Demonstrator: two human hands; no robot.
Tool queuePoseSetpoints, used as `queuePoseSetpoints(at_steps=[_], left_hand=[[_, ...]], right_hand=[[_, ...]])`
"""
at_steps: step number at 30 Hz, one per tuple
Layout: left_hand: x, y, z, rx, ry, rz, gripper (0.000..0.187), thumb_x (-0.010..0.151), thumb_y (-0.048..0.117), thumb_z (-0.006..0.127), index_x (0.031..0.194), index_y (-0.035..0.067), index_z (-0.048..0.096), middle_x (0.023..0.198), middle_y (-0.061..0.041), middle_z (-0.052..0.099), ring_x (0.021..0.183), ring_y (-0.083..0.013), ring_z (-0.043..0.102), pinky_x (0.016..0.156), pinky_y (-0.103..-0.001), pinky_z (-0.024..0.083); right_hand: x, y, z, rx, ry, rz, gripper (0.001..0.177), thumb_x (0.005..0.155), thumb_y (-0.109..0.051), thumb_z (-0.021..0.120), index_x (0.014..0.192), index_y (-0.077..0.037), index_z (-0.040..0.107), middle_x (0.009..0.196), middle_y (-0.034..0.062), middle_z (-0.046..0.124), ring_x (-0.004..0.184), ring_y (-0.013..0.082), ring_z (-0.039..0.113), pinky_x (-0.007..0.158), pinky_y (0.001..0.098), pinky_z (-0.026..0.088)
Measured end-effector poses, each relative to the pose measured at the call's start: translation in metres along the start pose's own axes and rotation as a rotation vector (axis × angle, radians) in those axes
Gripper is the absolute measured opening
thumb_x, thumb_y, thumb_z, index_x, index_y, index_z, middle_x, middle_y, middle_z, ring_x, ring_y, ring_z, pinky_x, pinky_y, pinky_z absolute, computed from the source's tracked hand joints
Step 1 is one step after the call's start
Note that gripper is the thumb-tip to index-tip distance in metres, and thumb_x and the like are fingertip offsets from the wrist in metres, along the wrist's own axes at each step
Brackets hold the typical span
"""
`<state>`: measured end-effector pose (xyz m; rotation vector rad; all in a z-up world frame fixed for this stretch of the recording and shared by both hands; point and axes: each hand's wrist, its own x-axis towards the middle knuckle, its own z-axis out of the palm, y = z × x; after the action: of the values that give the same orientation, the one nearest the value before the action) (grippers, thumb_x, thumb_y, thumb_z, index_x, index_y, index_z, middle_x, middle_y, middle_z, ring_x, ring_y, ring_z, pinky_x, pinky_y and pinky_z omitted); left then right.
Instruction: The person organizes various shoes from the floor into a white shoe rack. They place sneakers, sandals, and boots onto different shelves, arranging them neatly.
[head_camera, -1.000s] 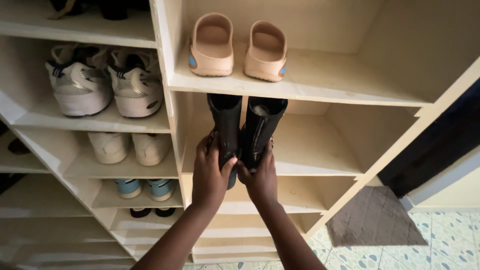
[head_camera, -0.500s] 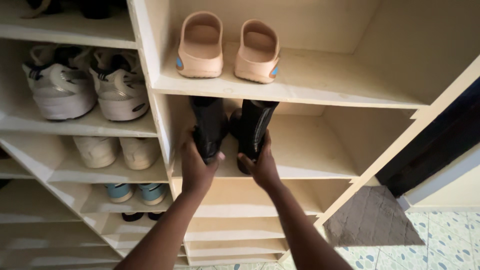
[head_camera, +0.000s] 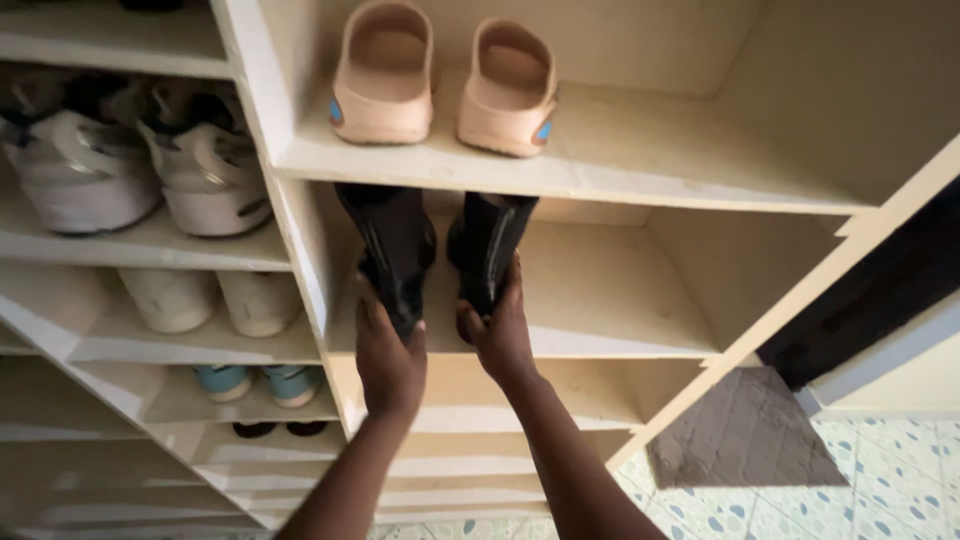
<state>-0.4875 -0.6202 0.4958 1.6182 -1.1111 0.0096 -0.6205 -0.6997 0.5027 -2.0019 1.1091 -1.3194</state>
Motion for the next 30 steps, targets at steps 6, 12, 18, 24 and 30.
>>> queuePoseSetpoints(at_steps=[6, 12, 18, 24, 30], left_hand=[[0.025, -0.01, -0.001, 0.06, -0.072, -0.052, 0.108, 0.081, 0.011, 0.082, 0.162, 0.008, 0.011, 0.152, -0.029, 0.043, 0.131, -0.0483, 0.051, 0.104, -0.049, 0.047], [0.023, -0.015, -0.002, 0.055, -0.008, 0.002, 0.114, 0.074, 0.011, 0.087, 0.161, 0.006, 0.013, 0.15, -0.031, 0.043, 0.128, -0.0484, 0.053, 0.102, -0.047, 0.048], [0.023, -0.034, 0.004, -0.015, -0.042, 0.055, 0.111, 0.077, 0.012, 0.086, 0.161, 0.003, 0.015, 0.149, -0.028, 0.047, 0.129, -0.0453, 0.055, 0.104, -0.045, 0.049], [0.021, -0.051, 0.018, 0.002, -0.046, 0.031, 0.107, 0.078, 0.011, 0.086, 0.16, 0.002, 0.018, 0.154, -0.028, 0.043, 0.129, -0.0473, 0.053, 0.105, -0.047, 0.046], [-0.014, -0.054, 0.023, 0.029, -0.019, 0.14, 0.1, 0.081, -0.003, 0.068, 0.159, -0.003, 0.006, 0.16, -0.033, 0.023, 0.145, -0.048, 0.031, 0.119, -0.049, 0.031]], right_hand=[[0.013, 0.012, 0.001, 0.002, -0.052, -0.042, 0.103, 0.091, -0.018, 0.074, 0.161, -0.002, 0.0, 0.156, 0.0324, 0.034, 0.138, 0.0443, 0.049, 0.109, 0.0472, 0.046], [0.019, 0.028, 0.011, -0.036, -0.001, -0.146, 0.108, 0.088, -0.016, 0.076, 0.159, -0.001, -0.003, 0.158, 0.0335, 0.029, 0.142, 0.0478, 0.04, 0.112, 0.0503, 0.04], [-0.007, 0.022, 0.035, -0.134, 0.155, -0.055, 0.095, 0.095, -0.013, 0.067, 0.164, 0.0, 0.003, 0.161, 0.0344, 0.028, 0.144, 0.0517, 0.038, 0.114, 0.0509, 0.041], [-0.007, 0.006, 0.035, -0.186, 0.125, 0.101, 0.091, 0.095, -0.019, 0.067, 0.162, -0.002, 0.007, 0.161, 0.0305, 0.03, 0.142, 0.0493, 0.041, 0.113, 0.0512, 0.041], [-0.042, -0.015, 0.046, -0.498, 0.096, 0.216, 0.107, 0.085, -0.027, 0.077, 0.157, 0.002, 0.003, 0.159, 0.0307, 0.02, 0.146, 0.0459, 0.029, 0.121, 0.0559, 0.023]])
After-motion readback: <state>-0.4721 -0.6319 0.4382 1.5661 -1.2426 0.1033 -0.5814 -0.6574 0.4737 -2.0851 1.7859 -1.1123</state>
